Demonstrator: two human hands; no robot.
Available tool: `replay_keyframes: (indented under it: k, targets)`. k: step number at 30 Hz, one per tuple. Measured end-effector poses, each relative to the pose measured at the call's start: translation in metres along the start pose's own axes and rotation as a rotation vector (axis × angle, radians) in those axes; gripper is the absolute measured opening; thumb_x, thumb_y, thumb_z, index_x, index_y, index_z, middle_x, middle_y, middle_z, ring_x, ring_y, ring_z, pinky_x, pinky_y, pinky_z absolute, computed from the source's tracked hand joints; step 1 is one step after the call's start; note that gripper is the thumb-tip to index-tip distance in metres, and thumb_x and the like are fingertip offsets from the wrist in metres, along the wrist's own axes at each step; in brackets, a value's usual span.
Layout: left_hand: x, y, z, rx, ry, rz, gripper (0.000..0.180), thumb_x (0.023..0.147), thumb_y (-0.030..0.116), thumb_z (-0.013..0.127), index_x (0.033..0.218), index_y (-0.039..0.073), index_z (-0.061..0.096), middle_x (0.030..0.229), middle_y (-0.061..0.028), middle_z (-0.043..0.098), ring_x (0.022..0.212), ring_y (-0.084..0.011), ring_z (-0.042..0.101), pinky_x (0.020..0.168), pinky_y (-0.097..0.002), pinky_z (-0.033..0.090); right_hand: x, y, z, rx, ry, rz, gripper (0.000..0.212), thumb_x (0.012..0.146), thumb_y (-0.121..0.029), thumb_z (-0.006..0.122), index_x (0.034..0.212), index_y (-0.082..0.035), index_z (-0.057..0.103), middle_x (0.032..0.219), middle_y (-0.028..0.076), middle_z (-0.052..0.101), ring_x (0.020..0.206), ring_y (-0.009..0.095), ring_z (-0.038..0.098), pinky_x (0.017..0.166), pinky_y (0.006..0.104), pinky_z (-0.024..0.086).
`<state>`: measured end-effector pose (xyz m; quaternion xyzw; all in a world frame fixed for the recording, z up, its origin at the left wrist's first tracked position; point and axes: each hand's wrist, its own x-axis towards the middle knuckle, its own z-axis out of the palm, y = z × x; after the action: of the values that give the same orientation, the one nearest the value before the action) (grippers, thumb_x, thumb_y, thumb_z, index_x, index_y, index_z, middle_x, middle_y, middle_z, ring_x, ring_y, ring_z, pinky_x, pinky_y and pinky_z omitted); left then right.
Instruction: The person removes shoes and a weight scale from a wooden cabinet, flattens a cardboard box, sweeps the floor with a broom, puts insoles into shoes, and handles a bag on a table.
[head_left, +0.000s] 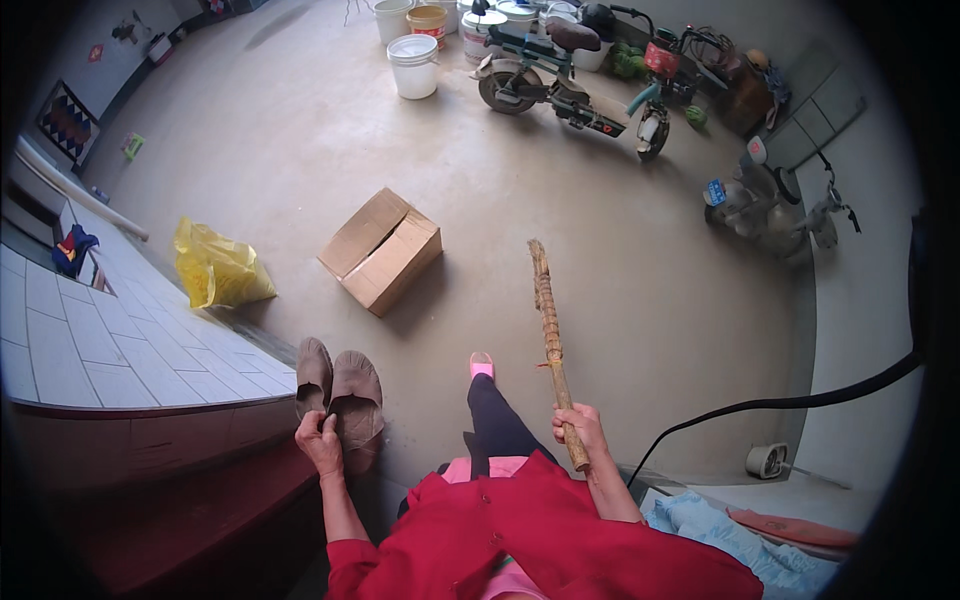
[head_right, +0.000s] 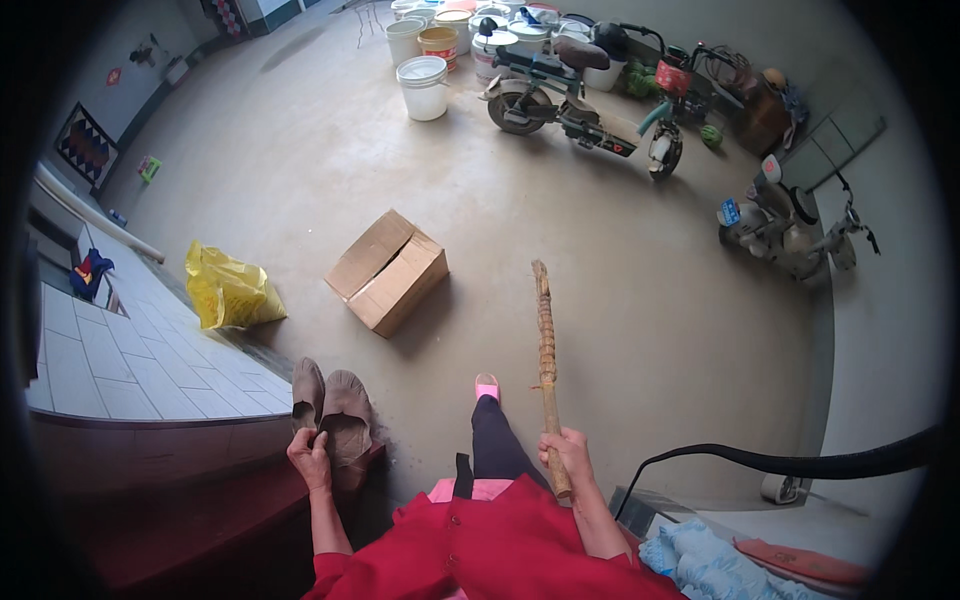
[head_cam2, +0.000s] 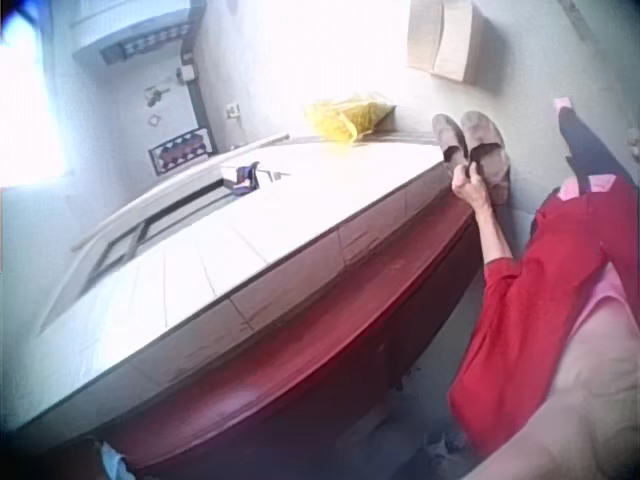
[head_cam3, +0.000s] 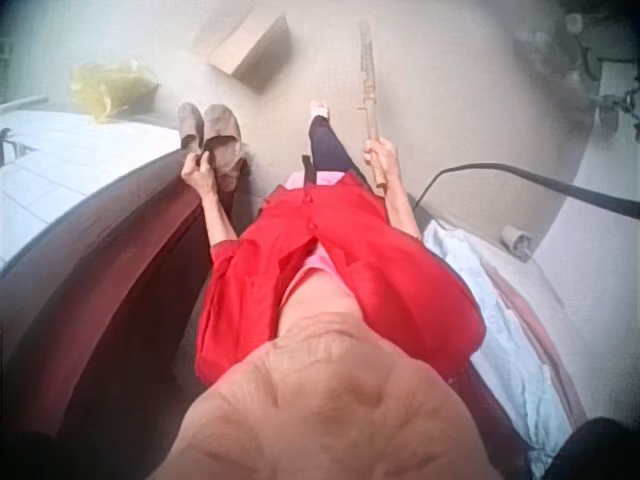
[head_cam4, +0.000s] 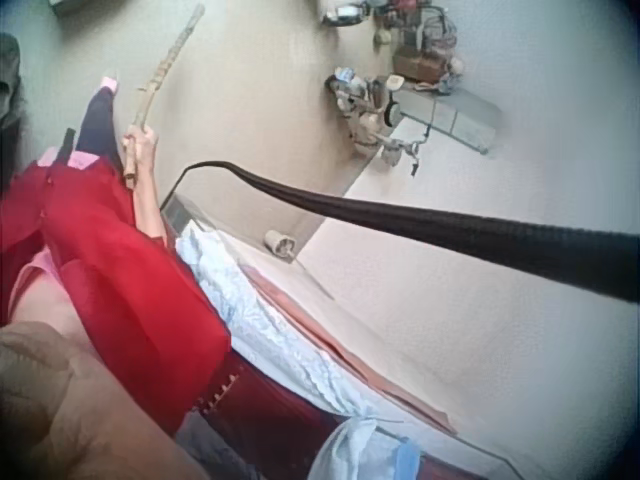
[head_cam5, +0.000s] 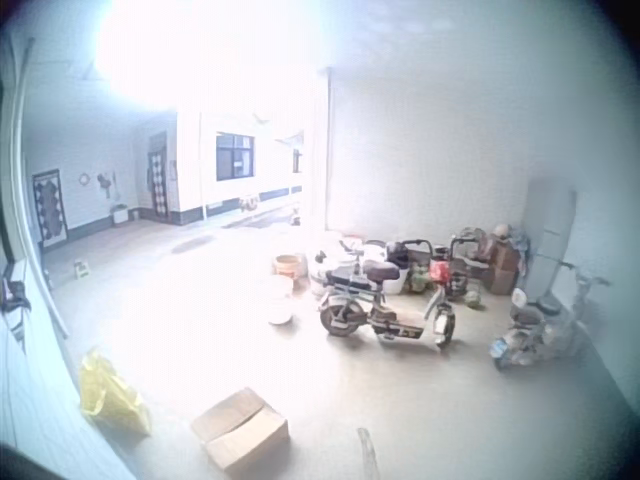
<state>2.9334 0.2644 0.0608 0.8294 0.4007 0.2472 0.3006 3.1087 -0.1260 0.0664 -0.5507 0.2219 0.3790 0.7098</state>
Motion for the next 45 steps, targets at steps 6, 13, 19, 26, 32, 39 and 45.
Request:
replay_keyframes:
  k: [6, 13, 19, 26, 32, 39, 45]
  targets:
    - [0.069, 0.009, -0.010, 0.053, 0.178, -0.169, 0.014, 0.066, 0.000, 0.065, 0.069, -0.003, 0.052, 0.057, -0.0112, 0.050, 0.053, -0.0170, 0.045, 0.054, -0.0294, 0.038, 0.078, -0.081, 0.072, 0.006, -0.075, 0.126, 0.024, 0.080, -0.009, 0.056, 0.097, 0.006, 0.048, 0.065, 0.006, 0.048, 0.047, 0.011, 0.046, 0.042, 0.0233, 0.035]
    - [0.149, 0.011, 0.015, 0.019, 0.257, -0.264, 0.013, 0.066, 0.001, 0.065, 0.069, -0.002, 0.054, 0.060, -0.0134, 0.052, 0.053, -0.0225, 0.048, 0.052, -0.0319, 0.038, 0.156, -0.151, 0.141, -0.072, -0.084, 0.139, 0.024, 0.081, -0.008, 0.054, 0.097, 0.008, 0.047, 0.064, 0.005, 0.048, 0.047, 0.010, 0.045, 0.041, 0.0224, 0.033]
    - [0.229, -0.018, 0.026, 0.023, 0.255, -0.299, 0.014, 0.063, 0.002, 0.066, 0.066, -0.002, 0.054, 0.062, -0.0144, 0.054, 0.056, -0.0279, 0.051, 0.054, -0.0347, 0.039, 0.203, -0.184, 0.225, -0.059, -0.081, 0.090, 0.022, 0.080, -0.007, 0.053, 0.093, 0.009, 0.048, 0.064, 0.005, 0.048, 0.047, 0.011, 0.046, 0.041, 0.0234, 0.033]
    - [0.331, -0.038, 0.010, -0.048, 0.322, -0.290, 0.014, 0.063, 0.001, 0.065, 0.067, -0.002, 0.053, 0.059, -0.0131, 0.051, 0.053, -0.0239, 0.049, 0.053, -0.0322, 0.039, 0.268, -0.211, 0.317, 0.002, -0.100, 0.128, 0.013, 0.079, -0.008, 0.056, 0.079, 0.004, 0.051, 0.064, 0.006, 0.049, 0.047, 0.011, 0.047, 0.040, 0.0228, 0.033]
    - [0.415, -0.082, 0.012, -0.019, 0.341, -0.381, 0.014, 0.064, 0.000, 0.065, 0.068, -0.003, 0.052, 0.058, -0.0099, 0.049, 0.052, -0.0188, 0.045, 0.052, -0.0301, 0.038, 0.321, -0.227, 0.390, -0.088, -0.095, 0.156, 0.012, 0.079, -0.007, 0.055, 0.079, 0.004, 0.051, 0.064, 0.006, 0.050, 0.047, 0.011, 0.048, 0.040, 0.0232, 0.034]
    - [0.539, -0.124, 0.018, 0.032, 0.379, -0.415, 0.013, 0.065, -0.001, 0.065, 0.067, -0.003, 0.052, 0.056, -0.0077, 0.046, 0.050, -0.0159, 0.041, 0.049, -0.0293, 0.035, 0.444, -0.260, 0.507, -0.236, -0.156, 0.197, 0.016, 0.079, -0.010, 0.056, 0.083, 0.005, 0.051, 0.065, 0.005, 0.049, 0.049, 0.010, 0.047, 0.042, 0.0229, 0.035]
    - [0.657, -0.127, 0.021, 0.161, 0.417, -0.468, 0.012, 0.064, -0.002, 0.064, 0.067, -0.003, 0.053, 0.057, -0.0109, 0.048, 0.049, -0.0202, 0.044, 0.049, -0.0310, 0.036, 0.544, -0.339, 0.652, -0.207, -0.163, 0.284, 0.010, 0.078, -0.006, 0.055, 0.077, 0.002, 0.050, 0.065, 0.007, 0.051, 0.050, 0.013, 0.050, 0.042, 0.0247, 0.038]
